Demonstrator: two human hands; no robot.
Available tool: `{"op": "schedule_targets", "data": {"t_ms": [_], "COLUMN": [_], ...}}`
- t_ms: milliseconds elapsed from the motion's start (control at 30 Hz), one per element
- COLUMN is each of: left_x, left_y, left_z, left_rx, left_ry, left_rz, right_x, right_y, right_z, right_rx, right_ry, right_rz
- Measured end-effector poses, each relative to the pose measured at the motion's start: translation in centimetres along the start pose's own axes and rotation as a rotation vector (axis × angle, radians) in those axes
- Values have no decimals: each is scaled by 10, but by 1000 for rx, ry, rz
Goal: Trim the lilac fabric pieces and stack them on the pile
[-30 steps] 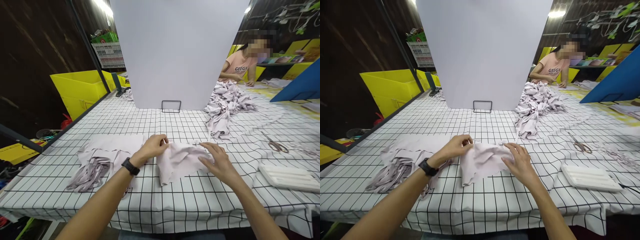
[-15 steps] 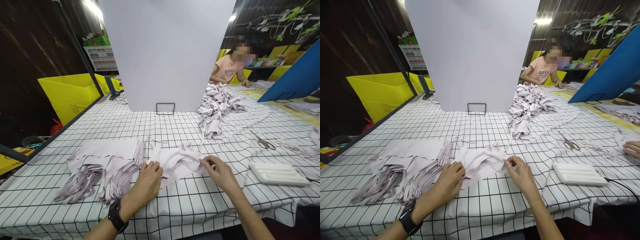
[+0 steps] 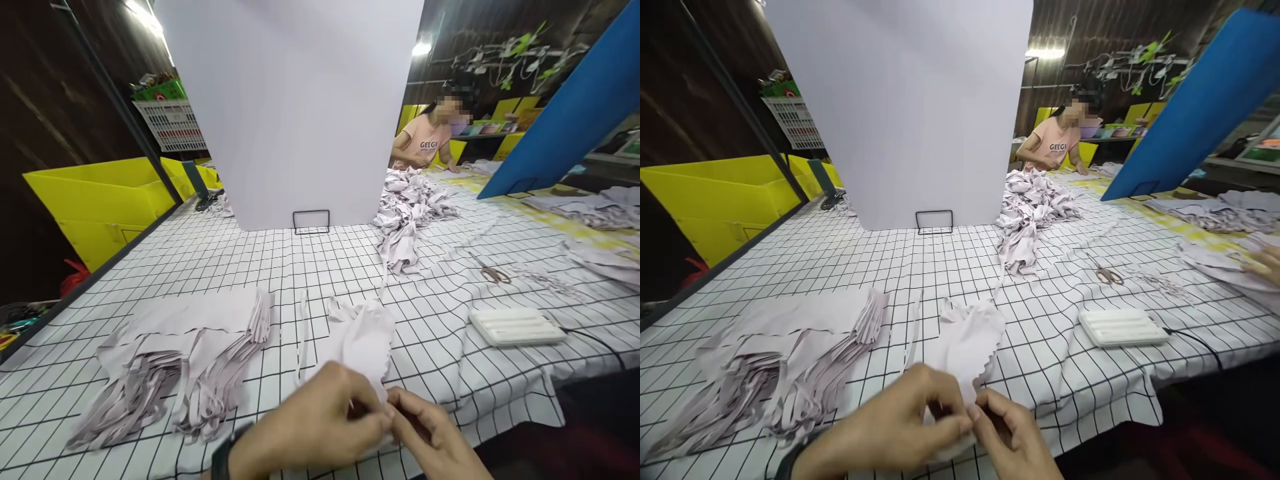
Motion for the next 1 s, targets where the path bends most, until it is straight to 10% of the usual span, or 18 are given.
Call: {"op": "schedule_targets", "data": {"t_ms": [167, 333, 467, 633, 767, 867, 1000], "left_x": [-29, -4, 0, -36, -76, -100, -127], "left_y": [4, 12, 9, 4, -8, -19, -39], "left_z": [83, 155, 180, 170, 139, 111, 74], "left_rx": [185, 383, 381, 352, 296, 289, 359], "left_ry": [-16, 201, 267, 257, 166, 74, -62], "left_rz": [342, 887, 895, 692, -40, -500, -498], "right_x": [-1, -6, -25, -78, -131, -152, -152], "right_y": [-1, -5, -3, -13, -7, 20, 64], "right_z": [21, 14, 4, 9, 24, 37, 48], "right_rx": [-50, -73, -155, -141, -162, -203, -339], "right_ry": [37, -41, -57, -167, -352, -262, -37], "right_rz": [59, 50, -36, 27, 247, 169, -166]}}
Point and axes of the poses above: each hand's wrist, its own z-axis towards the middle knuckle, its own x-axis out of the palm, y = z × x, the point moved 3 cm from there along z, towards the middle knuckle, and after that the axes turned 6 degrees about -y, right-handed, at the moved point
